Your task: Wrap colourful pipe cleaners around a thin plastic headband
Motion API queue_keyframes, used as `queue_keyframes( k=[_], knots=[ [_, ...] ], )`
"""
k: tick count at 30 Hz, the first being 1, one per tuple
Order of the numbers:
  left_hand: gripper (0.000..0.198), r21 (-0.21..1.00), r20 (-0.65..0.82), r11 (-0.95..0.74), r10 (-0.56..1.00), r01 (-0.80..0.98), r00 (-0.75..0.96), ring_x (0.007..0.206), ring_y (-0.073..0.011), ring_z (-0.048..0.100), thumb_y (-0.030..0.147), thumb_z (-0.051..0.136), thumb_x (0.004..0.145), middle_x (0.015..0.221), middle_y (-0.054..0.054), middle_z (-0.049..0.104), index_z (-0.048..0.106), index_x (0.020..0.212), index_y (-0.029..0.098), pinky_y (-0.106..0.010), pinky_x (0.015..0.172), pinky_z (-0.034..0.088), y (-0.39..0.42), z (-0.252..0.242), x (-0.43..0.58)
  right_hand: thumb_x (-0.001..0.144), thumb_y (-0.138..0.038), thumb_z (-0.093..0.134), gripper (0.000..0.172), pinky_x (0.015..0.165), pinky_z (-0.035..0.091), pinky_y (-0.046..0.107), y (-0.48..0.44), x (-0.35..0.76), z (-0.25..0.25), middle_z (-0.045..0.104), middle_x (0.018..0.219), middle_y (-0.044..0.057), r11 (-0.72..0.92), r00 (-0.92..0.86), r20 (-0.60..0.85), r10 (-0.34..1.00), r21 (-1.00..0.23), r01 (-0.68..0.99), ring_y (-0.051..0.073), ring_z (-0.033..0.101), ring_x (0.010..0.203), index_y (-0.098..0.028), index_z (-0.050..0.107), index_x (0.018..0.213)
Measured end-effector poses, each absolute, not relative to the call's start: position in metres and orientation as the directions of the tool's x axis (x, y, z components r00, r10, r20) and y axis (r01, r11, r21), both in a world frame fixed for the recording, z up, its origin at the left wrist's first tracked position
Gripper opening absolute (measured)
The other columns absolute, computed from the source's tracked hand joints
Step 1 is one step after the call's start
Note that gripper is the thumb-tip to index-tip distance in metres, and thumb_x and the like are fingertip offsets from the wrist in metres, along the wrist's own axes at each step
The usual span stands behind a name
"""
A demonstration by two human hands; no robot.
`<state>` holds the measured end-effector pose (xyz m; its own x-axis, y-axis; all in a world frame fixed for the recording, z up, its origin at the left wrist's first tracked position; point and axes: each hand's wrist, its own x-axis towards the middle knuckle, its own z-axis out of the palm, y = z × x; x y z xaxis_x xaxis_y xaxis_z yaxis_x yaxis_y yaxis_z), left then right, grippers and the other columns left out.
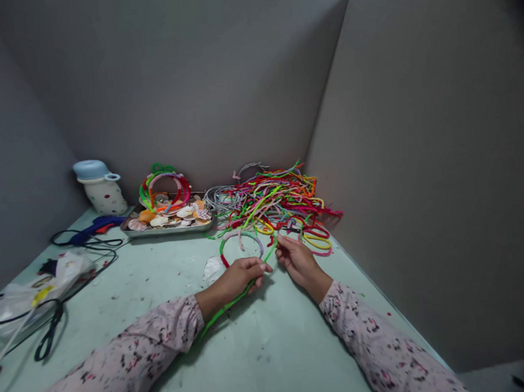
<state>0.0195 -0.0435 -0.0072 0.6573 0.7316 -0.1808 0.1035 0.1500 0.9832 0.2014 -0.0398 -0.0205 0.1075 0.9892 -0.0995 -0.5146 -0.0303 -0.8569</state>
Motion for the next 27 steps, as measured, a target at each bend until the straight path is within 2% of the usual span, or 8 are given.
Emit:
queue_keyframes(
  k=[4, 10, 21, 27],
  knots=[
    [0.042, 0.981, -0.196, 0.149, 0.738, 0.127, 0.645, 0.041, -0.0058, 0.035, 0.048, 0.059, 0.077, 0.051, 0.005, 0.046, 0.064, 0.093, 0.01, -0.021, 0.043, 0.022, -0.0435, -0.0059, 0.0205, 0.064, -0.033, 0.08, 0.027, 0.041, 0.038, 0.016, -0.0359, 0.209, -0.0204, 0.054, 0.059, -0.004, -0.001, 0.177, -0.115, 0.977, -0.841, -0.541, 0.006, 0.048, 0.049, -0.017, 0.059, 0.07],
    [0.043, 0.985, -0.161, 0.075, 0.699, 0.152, 0.697, 0.042, -0.0058, 0.033, 0.051, 0.058, 0.078, 0.051, 0.006, 0.045, 0.065, 0.092, 0.011, -0.021, 0.044, 0.022, -0.0453, -0.005, 0.0209, 0.064, -0.033, 0.08, 0.027, 0.041, 0.037, 0.016, -0.0362, 0.2066, -0.0214, 0.054, 0.058, -0.004, -0.008, 0.177, -0.126, 0.976, -0.834, -0.552, 0.006, 0.049, 0.049, -0.018, 0.058, 0.068],
    [0.042, 0.985, -0.167, 0.096, 0.723, 0.142, 0.67, 0.04, -0.0056, 0.031, 0.049, 0.057, 0.079, 0.05, 0.006, 0.042, 0.064, 0.094, 0.011, -0.021, 0.041, 0.02, -0.0442, -0.0057, 0.022, 0.065, -0.029, 0.079, 0.024, 0.041, 0.038, 0.014, -0.0365, 0.2043, -0.0167, 0.052, 0.057, -0.006, 0.054, 0.251, -0.12, 0.96, -0.805, -0.591, 0.005, 0.048, 0.049, -0.017, 0.059, 0.072],
    [0.043, 0.981, -0.192, 0.165, 0.749, 0.102, 0.634, 0.04, -0.0049, 0.035, 0.049, 0.052, 0.082, 0.053, 0.005, 0.048, 0.063, 0.098, 0.011, -0.02, 0.04, 0.022, -0.0479, -0.0045, 0.0214, 0.063, -0.028, 0.08, 0.026, 0.039, 0.037, 0.014, -0.031, 0.2126, -0.0187, 0.053, 0.058, -0.005, 0.056, 0.273, -0.139, 0.952, -0.797, -0.602, 0.005, 0.048, 0.048, -0.018, 0.058, 0.071]
  ],
)
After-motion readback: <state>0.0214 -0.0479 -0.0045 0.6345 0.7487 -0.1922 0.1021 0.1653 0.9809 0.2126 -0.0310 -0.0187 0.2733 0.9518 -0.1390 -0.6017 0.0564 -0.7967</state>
